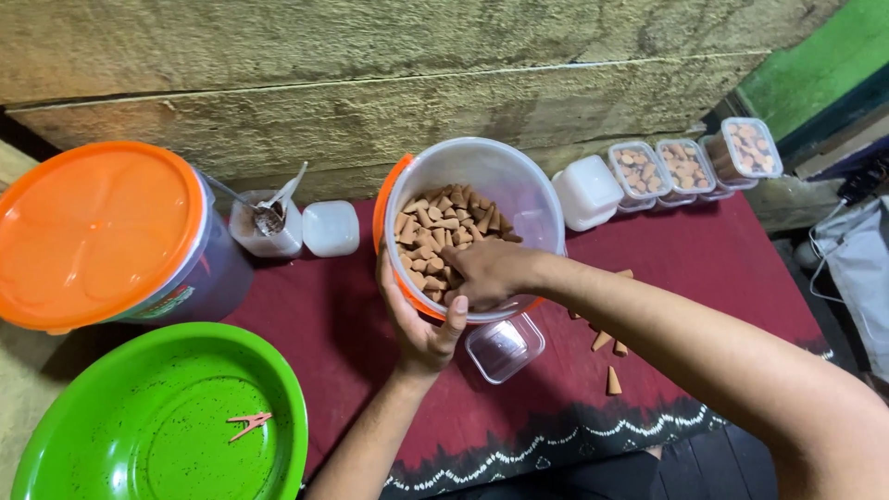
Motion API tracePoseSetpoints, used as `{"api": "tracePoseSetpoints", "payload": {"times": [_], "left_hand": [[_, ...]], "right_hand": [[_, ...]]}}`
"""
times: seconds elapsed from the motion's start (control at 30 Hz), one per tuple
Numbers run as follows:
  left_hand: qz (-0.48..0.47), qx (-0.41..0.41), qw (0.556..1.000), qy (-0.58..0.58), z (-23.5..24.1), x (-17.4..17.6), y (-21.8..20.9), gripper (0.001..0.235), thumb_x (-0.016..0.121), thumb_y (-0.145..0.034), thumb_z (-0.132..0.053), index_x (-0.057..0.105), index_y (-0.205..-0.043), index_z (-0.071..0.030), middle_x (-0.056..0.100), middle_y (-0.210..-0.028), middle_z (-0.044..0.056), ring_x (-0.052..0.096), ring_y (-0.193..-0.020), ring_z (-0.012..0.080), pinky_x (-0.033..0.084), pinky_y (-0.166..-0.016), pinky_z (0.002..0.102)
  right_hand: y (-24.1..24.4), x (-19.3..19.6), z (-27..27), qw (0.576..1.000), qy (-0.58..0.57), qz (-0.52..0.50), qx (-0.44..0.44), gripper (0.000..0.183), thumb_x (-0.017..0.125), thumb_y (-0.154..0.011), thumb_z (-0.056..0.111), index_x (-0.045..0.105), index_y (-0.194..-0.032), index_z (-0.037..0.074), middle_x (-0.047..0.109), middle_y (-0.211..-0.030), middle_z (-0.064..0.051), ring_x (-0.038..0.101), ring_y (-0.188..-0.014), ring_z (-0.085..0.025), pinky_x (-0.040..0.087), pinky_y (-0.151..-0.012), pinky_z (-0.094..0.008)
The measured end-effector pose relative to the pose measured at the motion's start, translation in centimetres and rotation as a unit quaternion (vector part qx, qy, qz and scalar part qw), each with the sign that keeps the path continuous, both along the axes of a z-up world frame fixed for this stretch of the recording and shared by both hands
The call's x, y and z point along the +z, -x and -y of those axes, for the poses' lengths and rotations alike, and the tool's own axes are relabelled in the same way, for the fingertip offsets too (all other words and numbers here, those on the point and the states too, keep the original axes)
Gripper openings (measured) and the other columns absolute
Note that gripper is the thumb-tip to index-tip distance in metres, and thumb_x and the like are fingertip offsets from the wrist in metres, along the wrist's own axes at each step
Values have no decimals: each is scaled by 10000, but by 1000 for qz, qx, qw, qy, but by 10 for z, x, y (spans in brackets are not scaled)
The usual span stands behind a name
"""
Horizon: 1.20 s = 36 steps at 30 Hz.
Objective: The person is manually packing incense cones from a large orange-rimmed bucket into small, clear plastic containers, then snapping the lids shut.
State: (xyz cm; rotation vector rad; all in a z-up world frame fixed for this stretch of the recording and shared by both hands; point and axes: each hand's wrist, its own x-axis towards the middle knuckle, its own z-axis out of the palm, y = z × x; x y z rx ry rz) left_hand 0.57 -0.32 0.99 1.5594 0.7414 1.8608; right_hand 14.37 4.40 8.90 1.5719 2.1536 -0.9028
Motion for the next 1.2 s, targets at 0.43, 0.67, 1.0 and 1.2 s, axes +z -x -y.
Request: {"api": "tracePoseSetpoints", "payload": {"times": [0.43, 0.67, 1.0, 1.2], "left_hand": [[-13, 6, 1000, -3, -1, -6, -3, 1033, 741, -803, -439, 256, -1538, 102, 305, -1540, 297, 364, -1443, 427, 282, -1215, 572], [-14, 8, 1000, 2, -1, -9, -1, 1032, 735, -819, -470, 258, -1556, 73, 319, -1552, 272, 348, -1461, 372, 261, -1231, 530], [-5, 3, 1000, 12, 1, 3, -4, 1035, 754, -818, -457, 234, -1552, 55, 295, -1602, 276, 285, -1508, 372, 225, -1250, 531], [-7, -4, 1000, 27, 2, 13, -3, 1012, 751, -837, -424, 221, -1559, 46, 282, -1616, 279, 266, -1517, 382, 214, -1257, 544]], "right_hand": [[-6, 8, 4, 997, -7, -60, -40, 543, 669, -799, 382, 665, -1292, 153, 750, -1064, -229, 689, -1124, -438, 550, -935, -542], [-13, -6, -13, 991, -8, -115, -67, 371, 753, -752, 321, 750, -1081, 151, 778, -928, -105, 717, -798, -335, 565, -618, -421], [-14, 43, -1, 980, -56, -159, -104, 426, 780, -684, 291, 765, -1084, 144, 783, -878, -121, 760, -884, -373, 607, -739, -504], [-31, 67, -8, 955, -75, -244, -150, 350, 754, -748, 190, 763, -1095, 145, 730, -804, -96, 692, -640, -212, 615, -526, -329]]}}
